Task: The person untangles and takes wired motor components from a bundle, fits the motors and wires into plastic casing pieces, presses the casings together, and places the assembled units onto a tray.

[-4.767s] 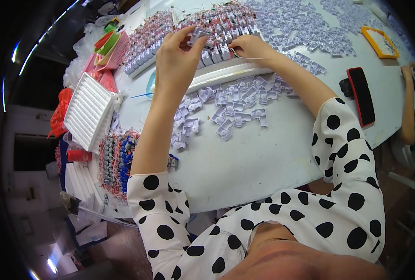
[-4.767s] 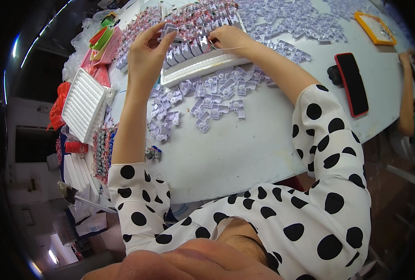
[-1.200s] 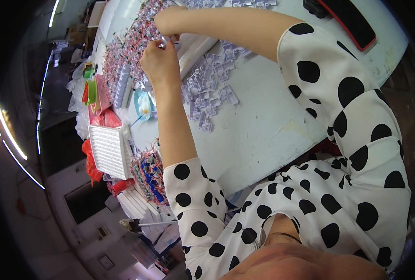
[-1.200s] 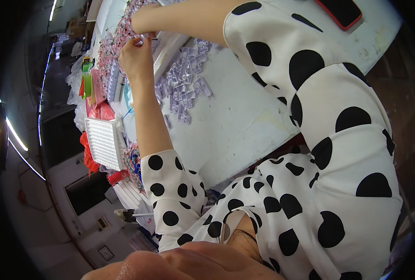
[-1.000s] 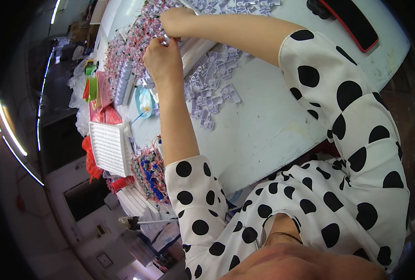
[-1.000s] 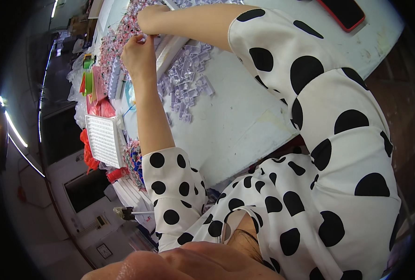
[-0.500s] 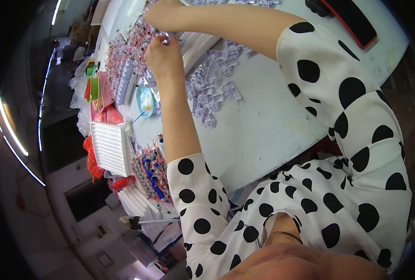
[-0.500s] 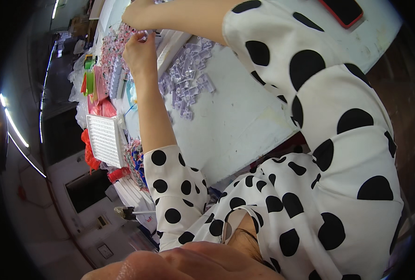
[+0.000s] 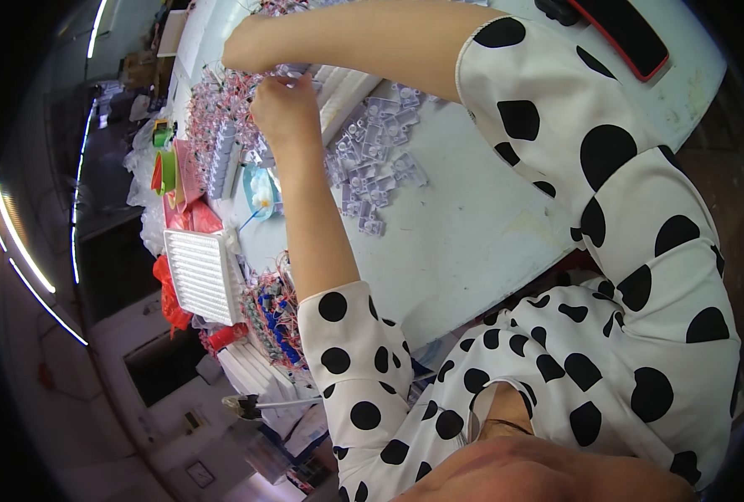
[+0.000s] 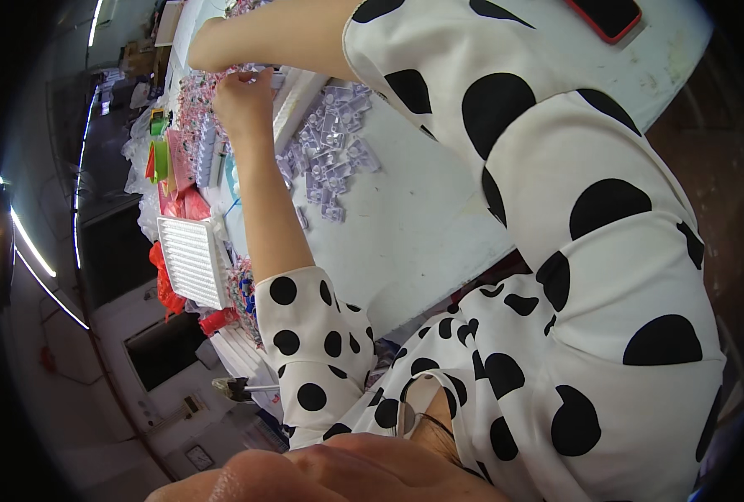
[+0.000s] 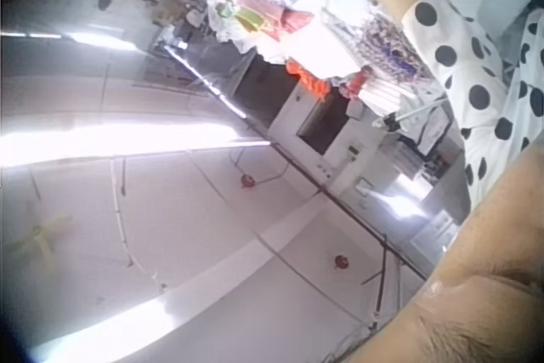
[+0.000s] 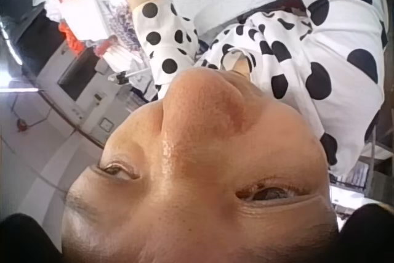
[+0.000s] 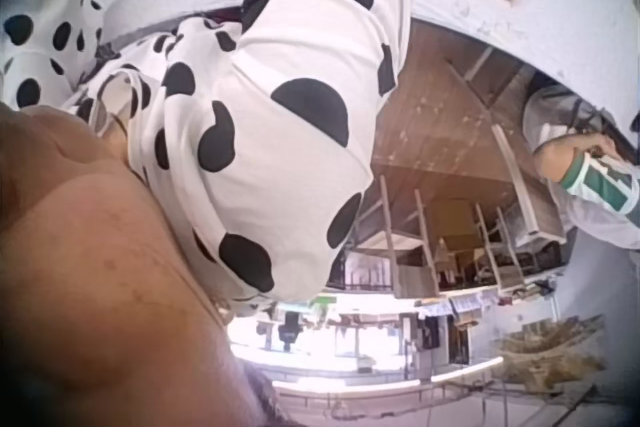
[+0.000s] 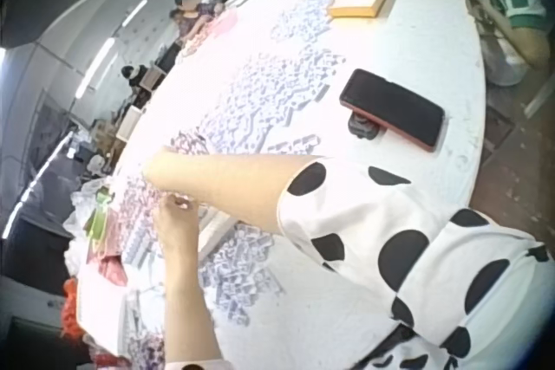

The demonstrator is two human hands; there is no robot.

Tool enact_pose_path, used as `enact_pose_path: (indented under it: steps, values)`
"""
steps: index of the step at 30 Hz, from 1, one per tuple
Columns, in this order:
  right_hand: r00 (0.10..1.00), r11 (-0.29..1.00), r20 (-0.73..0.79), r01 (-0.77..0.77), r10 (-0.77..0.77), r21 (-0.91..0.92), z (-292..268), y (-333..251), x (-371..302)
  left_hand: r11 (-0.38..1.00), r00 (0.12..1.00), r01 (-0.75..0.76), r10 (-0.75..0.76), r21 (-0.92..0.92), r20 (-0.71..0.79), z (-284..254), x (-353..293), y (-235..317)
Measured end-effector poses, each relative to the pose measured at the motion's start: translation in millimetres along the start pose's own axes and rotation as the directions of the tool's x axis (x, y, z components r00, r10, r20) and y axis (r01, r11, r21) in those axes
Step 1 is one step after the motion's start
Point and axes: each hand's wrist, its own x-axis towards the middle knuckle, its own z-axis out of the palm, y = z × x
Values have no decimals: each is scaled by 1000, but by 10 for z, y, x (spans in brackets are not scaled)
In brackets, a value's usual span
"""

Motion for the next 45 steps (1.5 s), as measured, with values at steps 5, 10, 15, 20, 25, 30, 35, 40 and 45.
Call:
enact_pose_path:
  steps: [5,10,15,20,25,30,35,40,45]
  values:
    - [809,990,-587,-73,-14,-123,-299,-490,-937,993,999,36,-34,-113,12,-110,85,11]
    - [889,967,-435,-218,142,-130,-498,-540,-1209,985,994,102,-94,-141,63,-126,110,154]
    - [810,982,-585,-145,47,-121,-379,-210,-994,973,985,159,-145,-168,88,-20,100,154]
    - [804,974,-590,-182,70,-133,-433,-177,-1125,996,998,62,-61,-69,10,82,127,134]
    - [836,965,-544,-198,74,-172,-525,-225,-1345,983,992,120,-125,-141,-32,102,46,160]
    - [867,968,-495,-166,53,-187,-609,-315,-1635,985,988,94,-110,-146,-105,-131,-68,412]
    - [803,955,-593,-134,-52,-265,-293,-526,-1889,970,980,178,-160,-167,115,-294,-43,152]
    - [899,991,-432,-115,75,-67,134,-589,-2997,677,930,320,-359,-663,83,-1083,-331,32]
    - [936,991,-328,-101,126,93,382,-832,-3962,597,947,219,-320,-772,21,-1622,-1570,91]
